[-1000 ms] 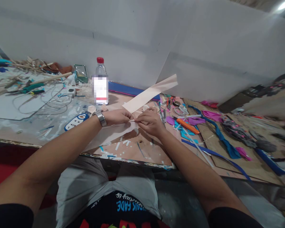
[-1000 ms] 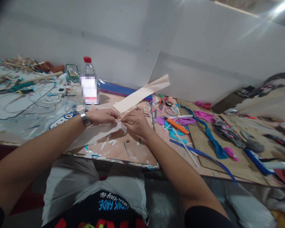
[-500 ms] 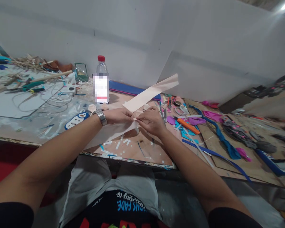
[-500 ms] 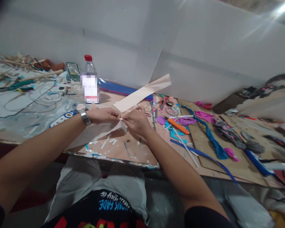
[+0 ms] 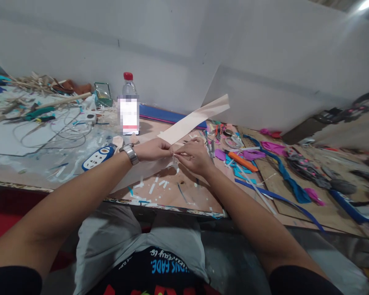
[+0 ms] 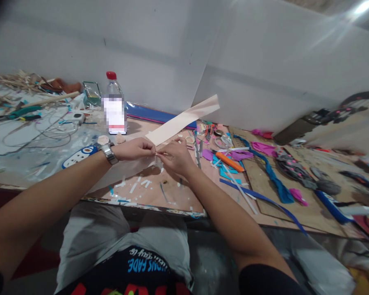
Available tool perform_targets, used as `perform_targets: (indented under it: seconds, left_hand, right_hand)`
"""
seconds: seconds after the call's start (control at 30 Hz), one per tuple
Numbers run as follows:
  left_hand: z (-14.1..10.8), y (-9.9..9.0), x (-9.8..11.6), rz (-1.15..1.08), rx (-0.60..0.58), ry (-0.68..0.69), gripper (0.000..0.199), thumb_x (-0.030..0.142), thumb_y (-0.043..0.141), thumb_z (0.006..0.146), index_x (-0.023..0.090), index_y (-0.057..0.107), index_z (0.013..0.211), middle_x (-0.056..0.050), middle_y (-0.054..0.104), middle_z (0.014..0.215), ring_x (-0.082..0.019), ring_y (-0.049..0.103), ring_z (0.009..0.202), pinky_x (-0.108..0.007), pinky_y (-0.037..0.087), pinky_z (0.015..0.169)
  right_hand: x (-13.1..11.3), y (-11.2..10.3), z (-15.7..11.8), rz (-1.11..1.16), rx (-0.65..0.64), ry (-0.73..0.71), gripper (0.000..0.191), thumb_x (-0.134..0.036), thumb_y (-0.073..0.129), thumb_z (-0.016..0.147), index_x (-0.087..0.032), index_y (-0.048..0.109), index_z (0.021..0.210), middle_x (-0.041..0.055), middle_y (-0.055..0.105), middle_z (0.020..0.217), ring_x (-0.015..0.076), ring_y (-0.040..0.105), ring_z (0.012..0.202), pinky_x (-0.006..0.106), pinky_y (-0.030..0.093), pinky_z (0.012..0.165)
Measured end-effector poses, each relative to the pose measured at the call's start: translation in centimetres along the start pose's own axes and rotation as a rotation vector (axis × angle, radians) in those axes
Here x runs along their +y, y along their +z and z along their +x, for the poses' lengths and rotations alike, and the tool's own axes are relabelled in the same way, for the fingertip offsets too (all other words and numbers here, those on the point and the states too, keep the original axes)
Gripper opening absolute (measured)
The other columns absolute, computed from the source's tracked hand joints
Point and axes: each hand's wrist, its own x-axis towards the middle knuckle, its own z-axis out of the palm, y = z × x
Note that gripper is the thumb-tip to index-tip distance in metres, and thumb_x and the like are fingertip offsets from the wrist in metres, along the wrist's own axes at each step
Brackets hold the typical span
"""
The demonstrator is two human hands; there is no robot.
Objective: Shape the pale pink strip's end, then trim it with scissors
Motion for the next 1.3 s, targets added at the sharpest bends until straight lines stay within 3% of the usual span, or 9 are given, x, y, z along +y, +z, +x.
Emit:
perform_targets:
  seconds: [0.23,0.57,1.03,1.3]
  left_hand:
    - [-0.1,0.0,0.7,0.185,0.053,0.056,0.027,0.034,0.055,0.086,0.014,0.073,0.082,-0.001,0.063,0.068,-0.012,0.05,0.064,-0.025,0.032,0.061]
    - [-0.4,0.3,1.2,0.351,0.106,0.174,0.025,0.029,0.051,0.09,0.014,0.07,0.082,-0.002,0.065,0.071,-0.013,0.051,0.064,-0.027,0.03,0.062]
    - [-0.4,0.9,1.2,0.496,0.134,0.277,0.03,0.034,0.048,0.098,0.017,0.072,0.091,-0.007,0.072,0.08,-0.016,0.058,0.07,-0.028,0.035,0.066]
    - [-0.4,1.1,1.2,0.535,0.113,0.243,0.029,0.033,0.049,0.097,0.017,0.072,0.09,-0.007,0.072,0.081,-0.017,0.059,0.071,-0.028,0.033,0.064]
  right_hand:
    - [-0.1,0.2,-0.1,-0.008,-0.014,0.037,0.013,-0.031,0.063,0.094,-0.023,0.071,0.088,0.0034,0.076,0.086,0.0227,0.065,0.087,0.049,0.028,0.105]
    - [-0.2,0.0,0.0,0.011,-0.013,0.021,0.011,-0.027,0.059,0.094,-0.023,0.066,0.086,0.0016,0.074,0.084,0.0204,0.064,0.082,0.049,0.025,0.116]
    - [-0.5,0.3,0.1,0.052,-0.139,0.069,0.015,-0.023,0.046,0.092,-0.02,0.06,0.089,0.0047,0.07,0.086,0.021,0.059,0.084,0.046,0.025,0.106]
    - [-0.3,0.1,0.1,0.042,-0.122,0.064,0.011,-0.024,0.053,0.087,-0.019,0.06,0.081,0.0041,0.067,0.081,0.0209,0.057,0.083,0.043,0.027,0.096]
